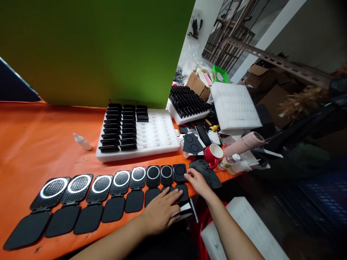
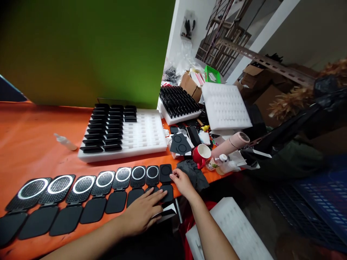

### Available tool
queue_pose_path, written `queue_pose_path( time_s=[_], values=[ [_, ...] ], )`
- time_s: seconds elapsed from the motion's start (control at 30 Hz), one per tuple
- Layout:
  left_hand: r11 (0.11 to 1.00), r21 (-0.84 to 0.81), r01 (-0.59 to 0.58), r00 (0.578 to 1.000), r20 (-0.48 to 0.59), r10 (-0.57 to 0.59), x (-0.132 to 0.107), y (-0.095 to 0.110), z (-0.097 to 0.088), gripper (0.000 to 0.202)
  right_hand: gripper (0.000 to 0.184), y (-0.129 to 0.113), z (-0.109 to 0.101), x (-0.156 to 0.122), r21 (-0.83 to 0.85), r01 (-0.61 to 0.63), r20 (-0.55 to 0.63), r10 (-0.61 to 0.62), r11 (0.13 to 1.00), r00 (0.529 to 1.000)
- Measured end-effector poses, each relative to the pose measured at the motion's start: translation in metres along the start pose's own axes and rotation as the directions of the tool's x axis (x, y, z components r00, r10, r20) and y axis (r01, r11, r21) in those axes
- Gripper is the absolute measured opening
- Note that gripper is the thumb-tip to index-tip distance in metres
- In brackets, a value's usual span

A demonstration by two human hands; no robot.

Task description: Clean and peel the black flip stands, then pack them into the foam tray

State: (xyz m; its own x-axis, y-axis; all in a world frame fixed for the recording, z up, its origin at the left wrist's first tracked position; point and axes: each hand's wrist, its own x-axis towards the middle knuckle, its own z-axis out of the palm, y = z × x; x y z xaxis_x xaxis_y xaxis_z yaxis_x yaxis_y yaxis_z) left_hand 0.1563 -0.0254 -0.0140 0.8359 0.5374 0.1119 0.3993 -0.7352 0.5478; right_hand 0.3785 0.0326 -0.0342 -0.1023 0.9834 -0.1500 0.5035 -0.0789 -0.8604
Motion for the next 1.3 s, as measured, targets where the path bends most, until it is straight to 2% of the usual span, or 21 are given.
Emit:
queue_pose_path(
  time_s=[0.23, 0.83, 1.3],
  values=[
    [0.999, 0.036, 0.001, 1.0, -0.02, -0.001, 0.0023, 0.0007, -0.0001, 0.027, 0.016, -0.0013, 0.0036, 0.0007, -0.003, -0.011, -0.01, 0.011, 1.0, 1.0],
    [0.997, 0.078, 0.009, 0.999, -0.047, -0.005, 0.0039, -0.0004, 0.0042, 0.021, 0.019, -0.0034, 0.008, -0.0015, -0.048, -0.056, -0.051, 0.053, 0.997, 0.997],
    [0.998, 0.066, 0.009, 1.0, -0.012, -0.008, 0.0045, -0.0019, 0.0041, 0.025, 0.016, -0.0076, 0.0078, -0.0011, -0.112, -0.051, -0.038, 0.047, 0.992, 0.998]
  ],
)
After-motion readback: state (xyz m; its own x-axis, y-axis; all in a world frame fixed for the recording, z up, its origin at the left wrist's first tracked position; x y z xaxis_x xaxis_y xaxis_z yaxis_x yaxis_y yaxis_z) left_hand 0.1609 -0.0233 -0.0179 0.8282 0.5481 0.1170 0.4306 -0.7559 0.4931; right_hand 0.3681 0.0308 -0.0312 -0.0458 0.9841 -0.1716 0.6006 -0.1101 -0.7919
